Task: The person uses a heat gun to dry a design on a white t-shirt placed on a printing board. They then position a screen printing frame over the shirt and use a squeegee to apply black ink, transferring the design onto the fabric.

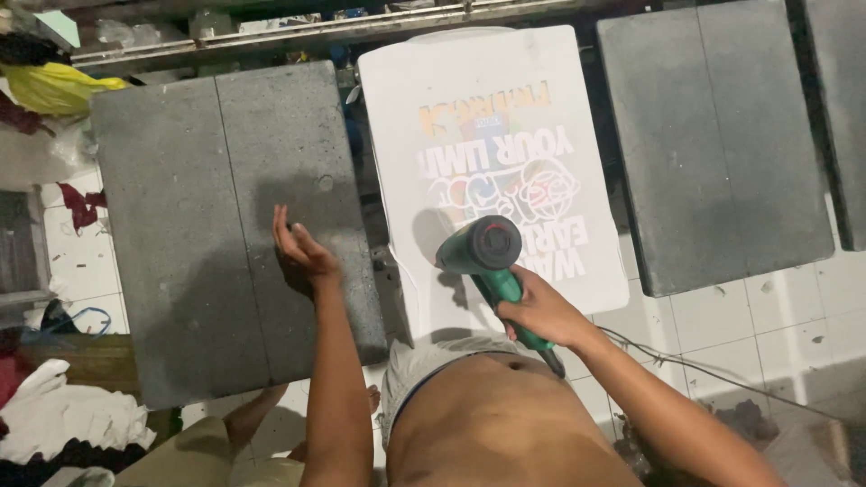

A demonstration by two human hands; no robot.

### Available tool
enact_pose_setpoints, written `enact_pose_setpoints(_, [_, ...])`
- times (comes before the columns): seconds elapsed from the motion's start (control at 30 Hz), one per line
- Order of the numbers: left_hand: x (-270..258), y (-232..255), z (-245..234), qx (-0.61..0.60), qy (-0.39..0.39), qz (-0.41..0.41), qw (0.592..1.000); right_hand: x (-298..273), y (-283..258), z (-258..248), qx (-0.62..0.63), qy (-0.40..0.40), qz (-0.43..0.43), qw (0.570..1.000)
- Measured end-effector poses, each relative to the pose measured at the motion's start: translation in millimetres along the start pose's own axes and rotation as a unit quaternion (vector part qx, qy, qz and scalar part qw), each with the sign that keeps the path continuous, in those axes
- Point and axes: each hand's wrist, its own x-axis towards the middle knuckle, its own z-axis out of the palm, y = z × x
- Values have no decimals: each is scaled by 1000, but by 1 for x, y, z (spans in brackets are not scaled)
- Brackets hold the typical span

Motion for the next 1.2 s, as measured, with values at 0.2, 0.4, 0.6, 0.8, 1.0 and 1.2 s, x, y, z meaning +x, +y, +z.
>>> enact_pose_setpoints(0.2, [9, -44, 6, -81, 11, 11, 997, 8, -17, 4, 43, 2, 8, 999])
enact_pose_setpoints(0.4, [11, -42, 5, -98, -7, -1, 995, 13, -16, -2, 55, 18, 11, 998])
enact_pose_setpoints(0.6, [13, -12, -4, -87, -62, -22, 994, 14, -2, -14, 54, 45, 7, 998])
enact_pose_setpoints(0.8, [18, -27, -6, -169, -64, -84, 980, 2, 6, -19, 59, 67, 10, 996])
enact_pose_setpoints(1.0, [-3, 7, 26, 159, -89, 155, 971, -13, 12, -22, 69, 62, 41, 995])
enact_pose_setpoints(1.2, [-53, 42, 60, 100, -204, 225, 947, -24, 23, -33, 45, 73, 64, 994])
